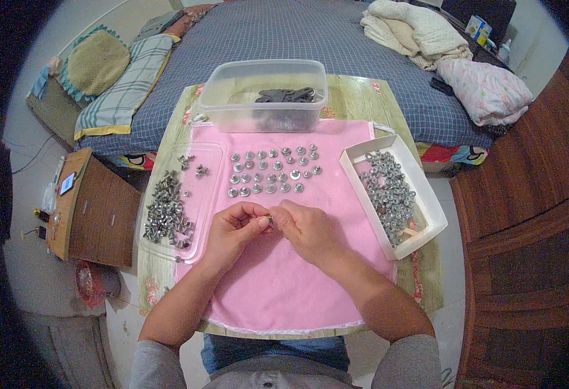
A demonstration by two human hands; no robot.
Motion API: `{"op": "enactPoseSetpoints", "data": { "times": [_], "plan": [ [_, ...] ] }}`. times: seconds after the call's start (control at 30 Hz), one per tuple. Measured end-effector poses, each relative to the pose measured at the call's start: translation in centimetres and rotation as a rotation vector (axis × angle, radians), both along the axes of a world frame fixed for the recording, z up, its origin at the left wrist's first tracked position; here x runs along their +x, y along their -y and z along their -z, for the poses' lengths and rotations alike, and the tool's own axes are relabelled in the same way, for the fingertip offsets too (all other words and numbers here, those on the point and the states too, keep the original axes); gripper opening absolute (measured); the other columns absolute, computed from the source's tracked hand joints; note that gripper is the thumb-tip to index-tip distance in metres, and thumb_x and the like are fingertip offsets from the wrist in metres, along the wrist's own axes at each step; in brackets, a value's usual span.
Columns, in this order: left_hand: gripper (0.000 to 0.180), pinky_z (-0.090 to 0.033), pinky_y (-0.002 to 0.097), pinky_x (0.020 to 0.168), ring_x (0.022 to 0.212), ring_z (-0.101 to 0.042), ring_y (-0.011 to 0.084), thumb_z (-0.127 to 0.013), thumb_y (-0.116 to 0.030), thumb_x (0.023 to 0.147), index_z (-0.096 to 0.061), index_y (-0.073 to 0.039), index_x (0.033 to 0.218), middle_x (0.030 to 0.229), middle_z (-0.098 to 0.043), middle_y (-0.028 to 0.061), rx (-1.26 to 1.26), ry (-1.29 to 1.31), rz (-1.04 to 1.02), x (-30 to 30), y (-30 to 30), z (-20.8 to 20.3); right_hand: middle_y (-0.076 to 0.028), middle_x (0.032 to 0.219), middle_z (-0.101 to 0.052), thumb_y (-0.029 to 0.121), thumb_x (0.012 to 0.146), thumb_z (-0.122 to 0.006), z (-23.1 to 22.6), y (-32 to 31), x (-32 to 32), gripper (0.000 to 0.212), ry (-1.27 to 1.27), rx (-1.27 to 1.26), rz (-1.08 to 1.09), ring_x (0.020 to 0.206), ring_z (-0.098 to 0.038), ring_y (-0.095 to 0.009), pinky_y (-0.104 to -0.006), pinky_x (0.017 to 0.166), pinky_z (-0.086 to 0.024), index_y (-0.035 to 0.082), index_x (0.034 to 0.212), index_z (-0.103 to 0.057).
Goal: The person assembles metal snap fasteners by hand on a pink cloth. They pick up a stud and a socket, press them together, and place the assembled pair on the cloth. The person repeats this process multiple times, occasionally shifting the trays of parts.
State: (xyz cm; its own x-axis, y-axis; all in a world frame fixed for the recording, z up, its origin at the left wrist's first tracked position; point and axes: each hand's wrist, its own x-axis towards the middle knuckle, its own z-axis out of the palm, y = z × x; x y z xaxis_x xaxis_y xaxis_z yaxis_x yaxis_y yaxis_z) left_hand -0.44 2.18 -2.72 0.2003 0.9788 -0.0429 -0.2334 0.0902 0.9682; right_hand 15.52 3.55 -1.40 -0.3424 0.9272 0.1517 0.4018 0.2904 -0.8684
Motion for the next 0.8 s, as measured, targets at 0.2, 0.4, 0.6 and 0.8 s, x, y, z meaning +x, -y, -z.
{"op": "enactPoseSetpoints", "data": {
  "times": [0.2, 0.4, 0.6, 0.8],
  "plan": [
    [0.013, -0.046, 0.0192, 0.067, 0.074, -0.056, 0.0086, -0.058, -0.004, 0.079, -0.056, 0.001, 0.090, 0.082, -0.059, 0.0043, -0.027, 0.034, -0.001, -0.02, -0.04, 0.25, -0.009, 0.061, -0.050, 0.022, 0.086, -0.044, -0.11, -0.03, 0.10, 0.021, 0.007, 0.054, -0.015, 0.057, -0.051, -0.019, -0.0294, 0.052, -0.039, 0.003, 0.079, -0.050],
    [0.014, -0.045, 0.0187, 0.067, 0.075, -0.056, 0.0080, -0.059, -0.005, 0.078, -0.056, 0.001, 0.091, 0.084, -0.059, 0.0042, -0.015, 0.001, -0.012, -0.08, -0.05, 0.04, -0.010, 0.063, -0.052, 0.024, 0.086, -0.044, -0.29, 0.02, 0.00, 0.023, -0.005, 0.059, -0.003, 0.059, -0.053, -0.023, -0.0312, 0.053, -0.040, 0.003, 0.079, -0.051],
    [0.012, -0.045, 0.0205, 0.068, 0.075, -0.055, 0.0081, -0.058, -0.006, 0.079, -0.057, 0.000, 0.090, 0.082, -0.059, 0.0031, -0.009, 0.005, -0.022, 0.00, 0.07, -0.36, -0.011, 0.063, -0.053, 0.024, 0.086, -0.045, 0.17, 0.04, 0.05, 0.023, -0.025, -0.031, -0.018, 0.058, -0.055, -0.024, -0.0329, 0.052, -0.040, 0.003, 0.079, -0.049],
    [0.012, -0.045, 0.0199, 0.068, 0.074, -0.054, 0.0079, -0.059, -0.005, 0.078, -0.057, -0.001, 0.090, 0.082, -0.059, 0.0028, -0.031, 0.032, -0.028, -0.09, 0.03, -0.17, -0.010, 0.059, -0.051, 0.024, 0.086, -0.044, 0.30, -0.12, 0.04, 0.023, -0.101, -0.005, -0.030, 0.054, -0.053, -0.021, -0.0310, 0.051, -0.040, 0.003, 0.079, -0.048]
  ]
}}
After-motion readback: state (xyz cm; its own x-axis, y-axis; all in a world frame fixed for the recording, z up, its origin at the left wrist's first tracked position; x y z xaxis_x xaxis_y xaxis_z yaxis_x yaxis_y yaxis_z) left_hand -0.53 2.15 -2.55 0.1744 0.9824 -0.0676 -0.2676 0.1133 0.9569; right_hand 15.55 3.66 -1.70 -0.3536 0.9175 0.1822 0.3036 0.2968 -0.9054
